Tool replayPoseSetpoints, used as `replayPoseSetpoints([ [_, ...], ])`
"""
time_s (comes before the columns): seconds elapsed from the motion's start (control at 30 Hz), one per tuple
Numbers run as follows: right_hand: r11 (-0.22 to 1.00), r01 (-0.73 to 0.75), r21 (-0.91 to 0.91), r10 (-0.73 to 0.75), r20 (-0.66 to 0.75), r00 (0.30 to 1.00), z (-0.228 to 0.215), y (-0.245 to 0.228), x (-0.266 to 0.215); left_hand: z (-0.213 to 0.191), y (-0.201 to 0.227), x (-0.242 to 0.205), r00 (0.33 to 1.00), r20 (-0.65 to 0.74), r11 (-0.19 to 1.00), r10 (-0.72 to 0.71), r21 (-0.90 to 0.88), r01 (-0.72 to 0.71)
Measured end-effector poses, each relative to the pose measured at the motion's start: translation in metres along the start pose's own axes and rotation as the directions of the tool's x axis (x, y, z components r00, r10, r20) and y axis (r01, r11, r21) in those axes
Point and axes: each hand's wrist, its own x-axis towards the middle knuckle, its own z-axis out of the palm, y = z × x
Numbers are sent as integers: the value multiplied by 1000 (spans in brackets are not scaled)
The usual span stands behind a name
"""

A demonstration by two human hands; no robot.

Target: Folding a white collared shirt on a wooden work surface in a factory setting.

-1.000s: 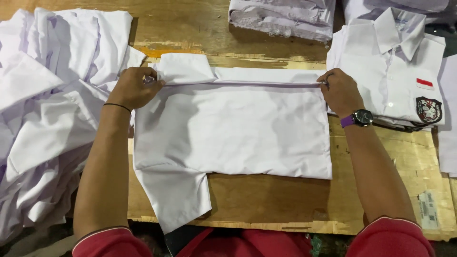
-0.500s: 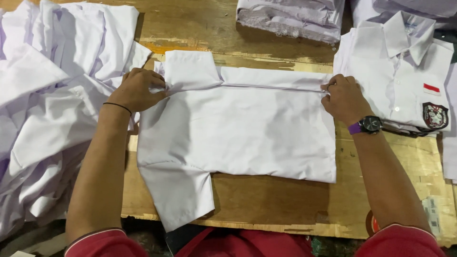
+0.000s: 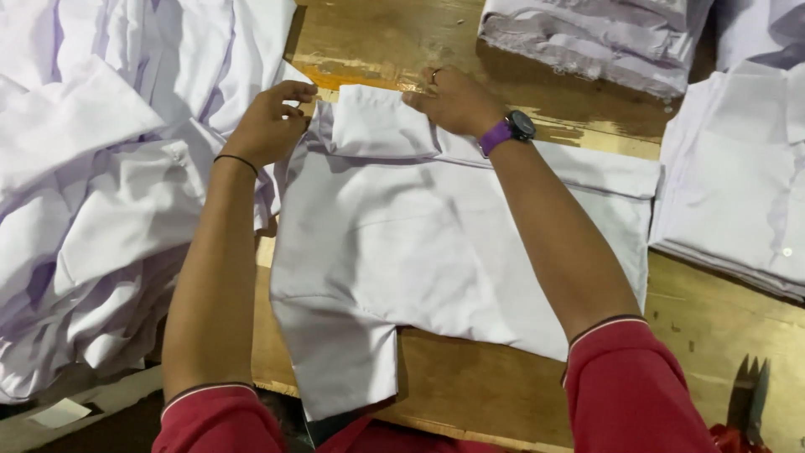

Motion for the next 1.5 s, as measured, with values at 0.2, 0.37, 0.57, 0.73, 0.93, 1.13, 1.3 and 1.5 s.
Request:
replayPoseSetpoints([
  [0.2,991,78,-104,-71,73,995,2,-9,6,-2,17,6,984,113,991,-137,22,135],
  [0.37,924,359,128,-327,-216,920,-10,-16,-48,-8,24,4,974,194,993,-113,66,102],
  [0.57,881,442,167,-311,-498,809,-4,-12,-75,-7,37,-6,975,198,993,-101,73,88],
  [0.73,890,417,183,-227,-615,755,-8,-12,-69,2,27,8,992,122,994,-41,106,28],
  [0.93,842,522,138,-318,-654,686,-11,-19,-86,16,-21,45,987,-107,966,120,244,-91],
  [1.13,808,587,-47,-494,-595,633,7,-9,-107,20,-28,51,977,-113,927,180,351,-131],
  [1.3,764,629,-141,-609,-477,633,31,-1,-123,17,-30,54,985,-38,935,169,322,-148],
  [1.5,674,666,-319,-738,-312,598,56,12,-134,17,-11,46,997,-27,937,73,345,-59],
])
